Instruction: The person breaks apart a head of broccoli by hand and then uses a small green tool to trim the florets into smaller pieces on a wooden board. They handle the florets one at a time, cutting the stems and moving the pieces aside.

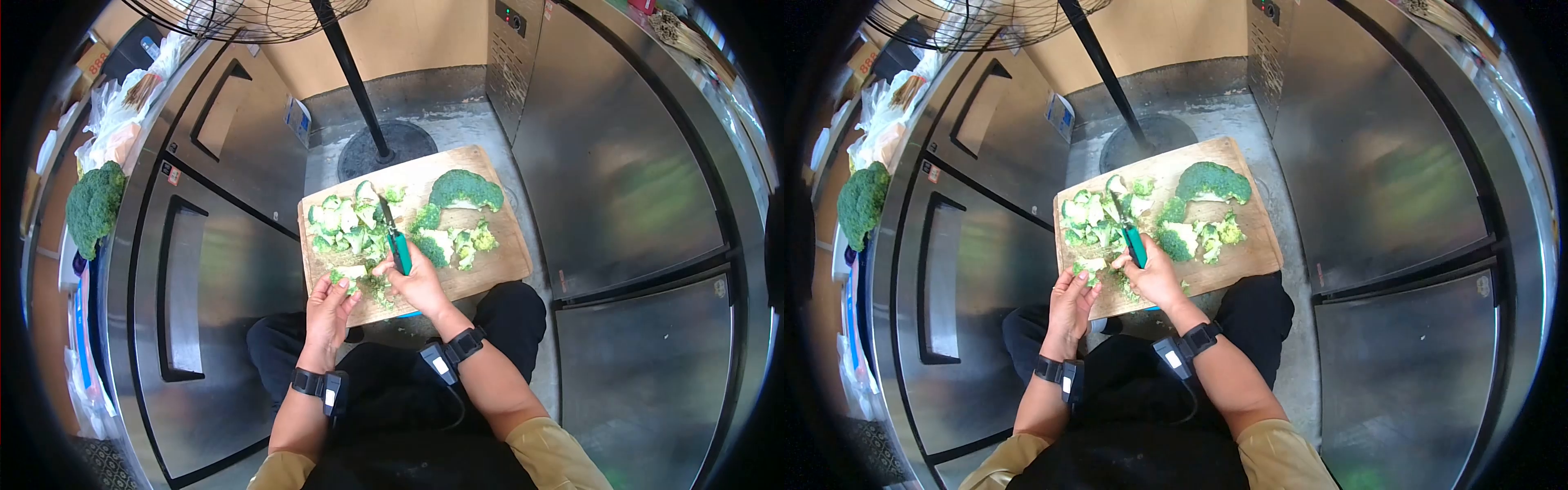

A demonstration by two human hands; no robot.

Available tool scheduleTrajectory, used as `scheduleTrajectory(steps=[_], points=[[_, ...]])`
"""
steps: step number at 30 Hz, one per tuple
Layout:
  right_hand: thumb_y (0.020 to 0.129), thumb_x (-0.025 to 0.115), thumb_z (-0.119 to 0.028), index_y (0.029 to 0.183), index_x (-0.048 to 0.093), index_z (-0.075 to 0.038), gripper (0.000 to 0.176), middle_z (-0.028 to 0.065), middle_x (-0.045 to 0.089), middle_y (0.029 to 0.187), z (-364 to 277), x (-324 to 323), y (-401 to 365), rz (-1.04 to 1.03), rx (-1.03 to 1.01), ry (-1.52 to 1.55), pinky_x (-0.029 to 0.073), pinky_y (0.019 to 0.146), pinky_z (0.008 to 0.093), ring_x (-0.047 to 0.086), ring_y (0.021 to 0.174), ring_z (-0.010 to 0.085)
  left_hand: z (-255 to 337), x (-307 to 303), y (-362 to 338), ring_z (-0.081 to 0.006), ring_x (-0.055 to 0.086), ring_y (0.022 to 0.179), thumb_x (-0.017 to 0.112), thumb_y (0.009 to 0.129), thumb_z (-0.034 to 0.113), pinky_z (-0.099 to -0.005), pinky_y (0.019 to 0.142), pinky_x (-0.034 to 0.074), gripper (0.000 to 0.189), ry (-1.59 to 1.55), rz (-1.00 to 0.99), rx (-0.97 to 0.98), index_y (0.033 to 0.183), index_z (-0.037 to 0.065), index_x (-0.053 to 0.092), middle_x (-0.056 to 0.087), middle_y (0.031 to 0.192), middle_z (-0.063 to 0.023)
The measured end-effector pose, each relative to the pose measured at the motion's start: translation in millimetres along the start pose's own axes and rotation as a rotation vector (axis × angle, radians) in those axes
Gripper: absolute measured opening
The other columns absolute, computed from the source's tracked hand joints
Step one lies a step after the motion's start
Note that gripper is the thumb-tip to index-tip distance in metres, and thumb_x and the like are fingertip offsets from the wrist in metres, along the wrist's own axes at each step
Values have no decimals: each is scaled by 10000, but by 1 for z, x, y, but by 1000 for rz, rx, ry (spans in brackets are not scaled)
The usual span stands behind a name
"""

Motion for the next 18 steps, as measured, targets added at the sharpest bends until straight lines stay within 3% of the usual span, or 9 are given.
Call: scheduleTrajectory(steps=[2, 5, 8, 12, 13, 16, 18], points=[[871, 567, -40, 991, 512, -50, 131, 24, 630, 874, 11, 2, 2, -58, 2, 109, 434, 516, 205, 514, 616, 36, 5, 6, -5, -156, 617, 922, 598, 883, 37, -317, 801, 545, 195, -45, 2, 1, 1071, 57, 549, 623, 1012, -47], [880, 602, -97, 1056, 501, -62, 206, 23, 591, 868, 18, 12, 0, -171, 35, 20, 429, 506, 207, 528, 608, 60, 2, 11, -8, -179, 618, 951, 593, 880, 24, -346, 842, 541, 195, -101, -25, -22, 1065, 66, 549, 623, 1024, -57], [887, 614, -167, 1074, 505, -58, 243, 1, 561, 834, 10, 14, -8, -116, 32, -113, 417, 494, 204, 497, 564, 60, 1, 9, -8, -161, 610, 941, 613, 864, 12, -307, 843, 520, 203, -45, -37, 37, 1049, 71, 551, 618, 1036, -56], [908, 554, -204, 1187, 410, -9, 370, 114, 593, 742, 10, 17, -16, -189, 105, -578, 488, 520, 338, 617, 614, 185, 16, -17, -3, -107, 585, 897, 627, 828, -46, -250, 785, 493, 226, 356, 49, 302, 1011, 58, 545, 602, 995, -27], [921, 507, -239, 1149, 391, -11, 342, 189, 609, 720, 15, 20, -17, -227, 46, -652, 491, 575, 429, 640, 670, 298, 18, -22, -3, -96, 577, 885, 629, 817, -62, -241, 768, 486, 234, 458, 57, 364, 1001, 54, 542, 597, 984, -21], [917, 489, -262, 1068, 413, -13, 302, 219, 617, 733, 23, 29, -25, -268, -66, -1055, 477, 641, 486, 622, 715, 377, 18, -34, -10, -98, 570, 881, 619, 791, -101, -231, 765, 484, 252, 724, 120, 461, 979, 37, 523, 575, 945, -13], [903, 488, -271, 1032, 434, 11, 314, 243, 621, 755, 23, 33, -33, -275, -94, -1101, 465, 706, 504, 605, 766, 420, 13, -41, -15, -98, 569, 876, 616, 788, -101, -231, 759, 484, 249, 873, 171, 475, 979, 31, 526, 568, 938, -9]])
Point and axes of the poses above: each hand's wrist, its own y-axis towards the middle knuckle, its own x-axis out of the palm, z = x × y, the point moved 8 cm from there along y, towards the middle knuckle
